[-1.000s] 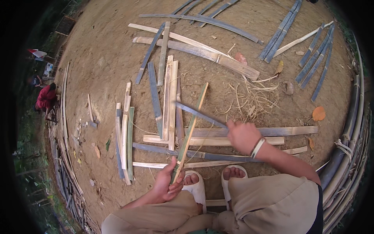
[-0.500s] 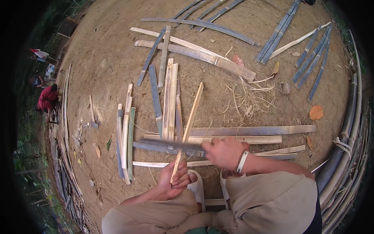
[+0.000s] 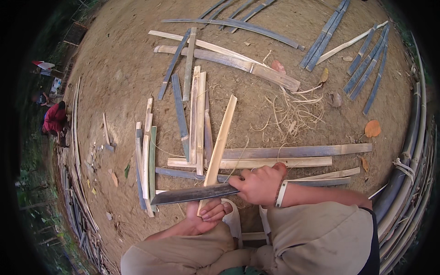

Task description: The person sits on the ground and uses a large knife to shave and smooth thin strips of bamboo. They hold the bamboo in one hand and carefully scrape the blade along the surface to remove the outer layer and refine the shape.

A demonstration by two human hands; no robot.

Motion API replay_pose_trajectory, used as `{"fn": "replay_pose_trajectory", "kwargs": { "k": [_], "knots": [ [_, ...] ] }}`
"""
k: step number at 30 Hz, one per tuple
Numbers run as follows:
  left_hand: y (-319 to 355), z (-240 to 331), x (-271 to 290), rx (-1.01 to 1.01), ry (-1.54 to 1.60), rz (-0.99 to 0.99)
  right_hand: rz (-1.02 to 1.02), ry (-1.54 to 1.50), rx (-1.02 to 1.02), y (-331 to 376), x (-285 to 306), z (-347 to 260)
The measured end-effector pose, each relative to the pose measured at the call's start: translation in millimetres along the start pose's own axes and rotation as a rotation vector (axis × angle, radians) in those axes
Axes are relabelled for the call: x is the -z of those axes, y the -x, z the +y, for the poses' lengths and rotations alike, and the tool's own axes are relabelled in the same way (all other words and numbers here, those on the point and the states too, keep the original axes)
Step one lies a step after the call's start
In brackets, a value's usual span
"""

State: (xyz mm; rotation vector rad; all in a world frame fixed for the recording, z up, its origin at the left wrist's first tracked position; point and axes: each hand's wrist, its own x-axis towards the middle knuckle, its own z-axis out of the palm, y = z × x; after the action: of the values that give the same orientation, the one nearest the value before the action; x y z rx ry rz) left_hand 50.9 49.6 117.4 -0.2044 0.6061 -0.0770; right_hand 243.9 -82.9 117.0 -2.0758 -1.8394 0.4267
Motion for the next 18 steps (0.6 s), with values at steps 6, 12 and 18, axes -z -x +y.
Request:
{"fn": "replay_pose_trajectory", "kwargs": {
  "k": [6,12,18],
  "knots": [
    [-2.4,-0.5,-19.4,-0.022,-0.089,0.031,0.042,0.054,-0.006,3.8,0.1,-8.2],
    [-2.3,1.7,-13.0,-0.072,-0.18,0.011,-0.011,0.003,-0.006,3.1,8.1,-14.4],
    [-5.3,-0.8,-14.4,-0.094,-0.181,-0.009,0.009,0.029,-0.082,-1.4,6.6,-9.4]
  ]
}}
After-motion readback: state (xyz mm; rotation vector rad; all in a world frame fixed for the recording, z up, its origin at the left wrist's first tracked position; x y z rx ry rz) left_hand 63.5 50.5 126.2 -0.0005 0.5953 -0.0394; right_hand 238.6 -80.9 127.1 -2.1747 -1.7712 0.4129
